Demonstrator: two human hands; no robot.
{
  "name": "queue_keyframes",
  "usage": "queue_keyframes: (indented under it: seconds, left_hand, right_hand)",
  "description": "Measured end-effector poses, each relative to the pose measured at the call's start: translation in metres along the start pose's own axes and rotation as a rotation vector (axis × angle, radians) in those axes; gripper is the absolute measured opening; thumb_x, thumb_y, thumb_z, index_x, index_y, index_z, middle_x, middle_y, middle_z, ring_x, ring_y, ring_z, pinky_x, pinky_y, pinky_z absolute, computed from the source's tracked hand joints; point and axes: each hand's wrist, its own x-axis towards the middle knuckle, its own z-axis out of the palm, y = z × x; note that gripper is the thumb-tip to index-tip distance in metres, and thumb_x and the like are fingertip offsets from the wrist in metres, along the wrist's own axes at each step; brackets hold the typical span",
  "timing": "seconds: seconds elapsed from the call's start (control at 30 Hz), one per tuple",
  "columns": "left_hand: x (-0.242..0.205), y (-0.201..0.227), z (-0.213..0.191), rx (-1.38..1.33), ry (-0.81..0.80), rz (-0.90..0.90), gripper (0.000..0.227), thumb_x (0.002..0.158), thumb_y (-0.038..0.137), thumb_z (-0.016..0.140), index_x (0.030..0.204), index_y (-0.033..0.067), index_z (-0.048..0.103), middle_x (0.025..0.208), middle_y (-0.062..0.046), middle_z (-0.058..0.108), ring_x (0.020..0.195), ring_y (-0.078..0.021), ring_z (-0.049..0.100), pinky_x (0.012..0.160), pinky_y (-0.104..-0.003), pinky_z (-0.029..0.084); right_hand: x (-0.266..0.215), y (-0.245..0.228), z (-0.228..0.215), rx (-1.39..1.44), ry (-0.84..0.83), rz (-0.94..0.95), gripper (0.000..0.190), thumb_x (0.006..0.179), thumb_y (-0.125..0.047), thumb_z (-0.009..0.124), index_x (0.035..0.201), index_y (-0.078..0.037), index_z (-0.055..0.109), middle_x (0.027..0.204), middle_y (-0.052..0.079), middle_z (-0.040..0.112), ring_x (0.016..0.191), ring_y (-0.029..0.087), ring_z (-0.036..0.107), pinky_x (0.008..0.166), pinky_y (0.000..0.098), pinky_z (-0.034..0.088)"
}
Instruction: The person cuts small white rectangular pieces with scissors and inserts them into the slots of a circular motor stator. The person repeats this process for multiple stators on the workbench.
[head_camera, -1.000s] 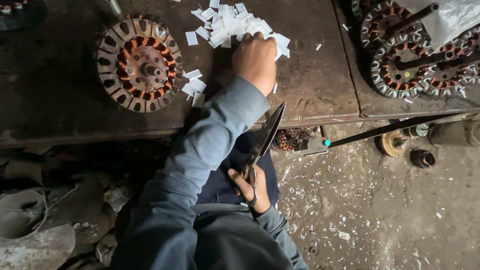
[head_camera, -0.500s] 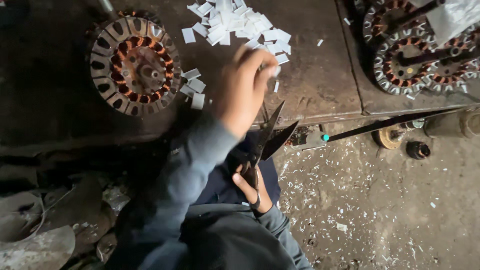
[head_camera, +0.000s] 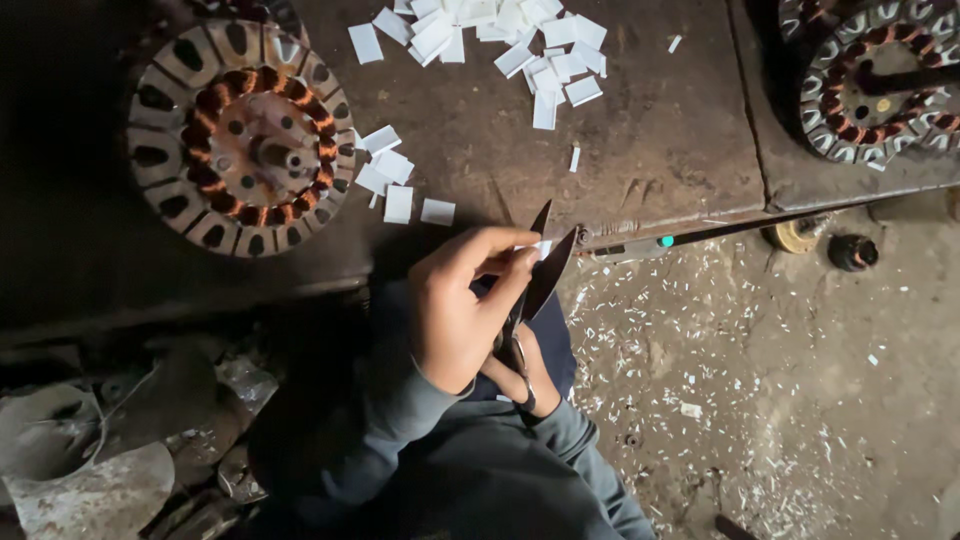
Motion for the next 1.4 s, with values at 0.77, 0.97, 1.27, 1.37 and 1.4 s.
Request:
queue_keyframes:
  seconds: [0.77,0.97,1.27,1.37,1.4]
  left_hand:
    - [0.002,-0.005,-0.006,-0.119,-0.060,-0.094,0.011,0.098,0.002,0.073,0.109,0.0000,0.071,0.097,-0.006,0.076,0.084,-0.0103,0.074,0.074,-0.024,0.058]
    - [-0.005,0.048,-0.045,0.010,0.032,0.122,0.011,0.098,-0.001,0.077,0.107,-0.0009,0.071,0.104,-0.008,0.074,0.087,-0.0112,0.071,0.074,-0.022,0.054]
    - [-0.055,0.045,-0.098,0.097,0.063,0.086,0.013,0.093,-0.001,0.074,0.105,-0.0002,0.072,0.109,-0.012,0.074,0.081,-0.0120,0.075,0.061,-0.019,0.053]
    - [-0.053,0.024,-0.079,-0.137,-0.002,-0.077,0.017,0.097,-0.001,0.071,0.113,-0.0025,0.073,0.106,-0.011,0.074,0.086,-0.0129,0.075,0.075,-0.024,0.060]
    - [-0.053,0.019,-0.073,-0.239,-0.018,-0.124,0.018,0.098,-0.001,0.069,0.115,-0.0030,0.072,0.105,-0.011,0.074,0.088,-0.0129,0.074,0.077,-0.024,0.060]
  right_hand:
    - [-0.008,0.035,-0.008,-0.090,0.080,0.042,0.012,0.084,0.001,0.068,0.095,-0.003,0.065,0.077,-0.004,0.061,0.072,0.006,0.053,0.062,0.0254,0.042]
    - [-0.006,-0.020,0.000,-0.440,0.057,0.021,0.025,0.081,-0.010,0.084,0.085,-0.002,0.061,0.065,0.005,0.052,0.062,0.012,0.045,0.055,0.0296,0.040]
    - [-0.036,-0.104,-0.027,-1.380,-0.355,-0.394,0.090,0.049,-0.029,0.086,0.123,0.013,0.057,0.121,0.032,0.060,0.117,0.047,0.052,0.097,0.0474,0.045]
    - [-0.025,-0.142,-0.015,-1.026,-0.376,-0.211,0.061,0.064,-0.009,0.085,0.116,0.012,0.061,0.112,0.026,0.066,0.104,0.039,0.062,0.090,0.0436,0.050]
    - [-0.023,-0.152,-0.004,-0.929,-0.222,-0.206,0.047,0.071,-0.009,0.085,0.109,0.008,0.064,0.107,0.020,0.069,0.099,0.034,0.067,0.086,0.0394,0.053]
